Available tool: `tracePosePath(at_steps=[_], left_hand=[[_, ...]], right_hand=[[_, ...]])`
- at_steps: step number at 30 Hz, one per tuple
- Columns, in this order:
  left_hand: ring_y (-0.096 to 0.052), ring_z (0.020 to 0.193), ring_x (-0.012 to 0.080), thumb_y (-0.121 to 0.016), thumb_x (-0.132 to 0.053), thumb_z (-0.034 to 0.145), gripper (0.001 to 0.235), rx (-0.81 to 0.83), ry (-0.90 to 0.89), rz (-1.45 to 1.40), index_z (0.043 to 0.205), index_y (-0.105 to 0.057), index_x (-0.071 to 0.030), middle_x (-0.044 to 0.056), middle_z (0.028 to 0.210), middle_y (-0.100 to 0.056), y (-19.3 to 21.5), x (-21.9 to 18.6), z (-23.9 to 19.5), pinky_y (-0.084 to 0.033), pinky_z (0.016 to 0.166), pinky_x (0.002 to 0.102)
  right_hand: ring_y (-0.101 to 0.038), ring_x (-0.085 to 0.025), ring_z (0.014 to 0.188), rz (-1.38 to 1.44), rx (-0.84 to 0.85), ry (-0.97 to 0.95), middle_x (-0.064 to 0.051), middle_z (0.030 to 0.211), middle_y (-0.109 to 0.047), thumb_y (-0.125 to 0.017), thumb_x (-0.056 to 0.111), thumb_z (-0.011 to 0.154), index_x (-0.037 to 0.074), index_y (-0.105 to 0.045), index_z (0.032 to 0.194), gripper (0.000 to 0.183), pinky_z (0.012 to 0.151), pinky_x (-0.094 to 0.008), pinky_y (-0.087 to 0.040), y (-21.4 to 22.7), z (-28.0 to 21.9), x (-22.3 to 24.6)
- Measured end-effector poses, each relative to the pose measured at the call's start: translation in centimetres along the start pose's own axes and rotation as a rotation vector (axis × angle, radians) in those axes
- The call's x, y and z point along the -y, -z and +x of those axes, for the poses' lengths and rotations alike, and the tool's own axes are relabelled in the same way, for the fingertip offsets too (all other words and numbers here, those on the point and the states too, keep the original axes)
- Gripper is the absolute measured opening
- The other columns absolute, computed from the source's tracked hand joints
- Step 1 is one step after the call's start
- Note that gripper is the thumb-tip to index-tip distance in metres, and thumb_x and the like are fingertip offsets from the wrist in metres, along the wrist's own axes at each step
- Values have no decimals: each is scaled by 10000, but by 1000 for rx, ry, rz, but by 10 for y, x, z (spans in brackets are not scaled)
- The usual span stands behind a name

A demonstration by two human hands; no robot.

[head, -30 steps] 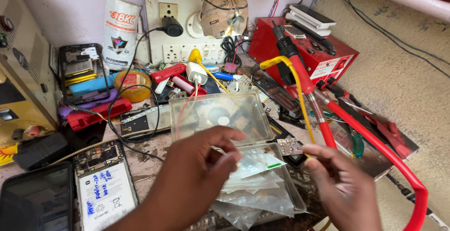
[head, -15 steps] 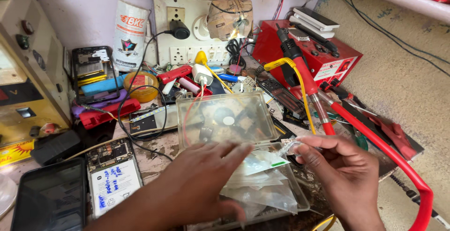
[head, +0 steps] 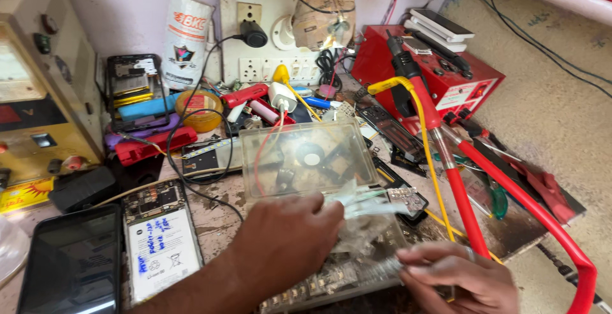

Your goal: The person opens a plastic parts box, selects a small component from a bag, and uses tweezers and a soldering iron to work on a small circuit board. The person then places the box back on a shelf and continues soldering the component onto the board.

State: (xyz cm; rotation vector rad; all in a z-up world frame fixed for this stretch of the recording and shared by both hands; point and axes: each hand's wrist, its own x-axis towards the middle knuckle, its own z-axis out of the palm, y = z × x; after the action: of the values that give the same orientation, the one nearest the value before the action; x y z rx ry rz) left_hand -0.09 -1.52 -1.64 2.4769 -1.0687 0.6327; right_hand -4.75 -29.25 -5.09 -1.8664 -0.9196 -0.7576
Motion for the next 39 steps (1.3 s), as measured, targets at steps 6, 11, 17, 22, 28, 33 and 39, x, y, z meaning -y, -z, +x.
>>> tracePosePath(at_steps=[6,11,17,22,28,33,39], left_hand=[[-669,654,338,-638,-288,958,194,14,81,-120,898,-619,-104,96,775,-615,8,-4,2,-510,551,490],[-696,751,331,-667,-268,902,216,36,-82,-150,964,-624,-66,158,1097,-660,12,-6,0,-551,599,457],[-603,1141,391,-614,-624,974,683,327,-158,-117,1308,-562,-30,197,1128,-634,-3,-2,-7,-450,979,548],[-435,1356,479,-599,-460,877,688,84,-250,-68,1447,-510,-84,320,1439,-464,-38,1,-19,-325,1097,581],[-282,1505,508,-567,-358,1036,612,155,-327,-13,1538,-439,-33,361,1603,-312,-55,8,-30,-215,1162,602],[-414,1454,429,-624,-454,999,647,61,157,-434,1446,-463,-14,263,1520,-469,-9,32,-17,-294,1174,498],[-436,1357,342,-680,-439,869,751,-87,906,-538,1446,-389,-56,219,1443,-428,20,45,9,-369,1120,452]], right_hand=[[-741,-215,1107,-255,406,-126,-51,1114,-777,-797,57,848,82,-748,971,135,928,-349,-566,2,17,1],[-645,-284,1255,-423,499,56,2,1128,-771,-718,72,785,126,-745,974,198,1087,-441,-400,26,23,-6],[-667,-266,1273,-302,-31,-379,-63,1216,-716,-655,86,900,123,-726,1034,156,1139,-410,-484,15,3,2],[-340,-403,1497,-506,386,-147,-255,1603,-403,-639,402,932,89,-514,1482,645,1146,-502,-296,-7,13,5],[-265,-389,1516,-801,628,163,-208,1620,-343,-349,760,958,4,-311,1564,970,1188,-532,-165,-22,25,-17],[-273,-374,1547,-529,650,-62,-169,1663,-398,-403,562,1057,70,-477,1548,698,1244,-527,-179,-5,26,-13],[-299,-409,1480,-710,558,2,-234,1601,-392,-522,514,1011,104,-554,1449,600,1186,-495,-238,-19,39,-2]])
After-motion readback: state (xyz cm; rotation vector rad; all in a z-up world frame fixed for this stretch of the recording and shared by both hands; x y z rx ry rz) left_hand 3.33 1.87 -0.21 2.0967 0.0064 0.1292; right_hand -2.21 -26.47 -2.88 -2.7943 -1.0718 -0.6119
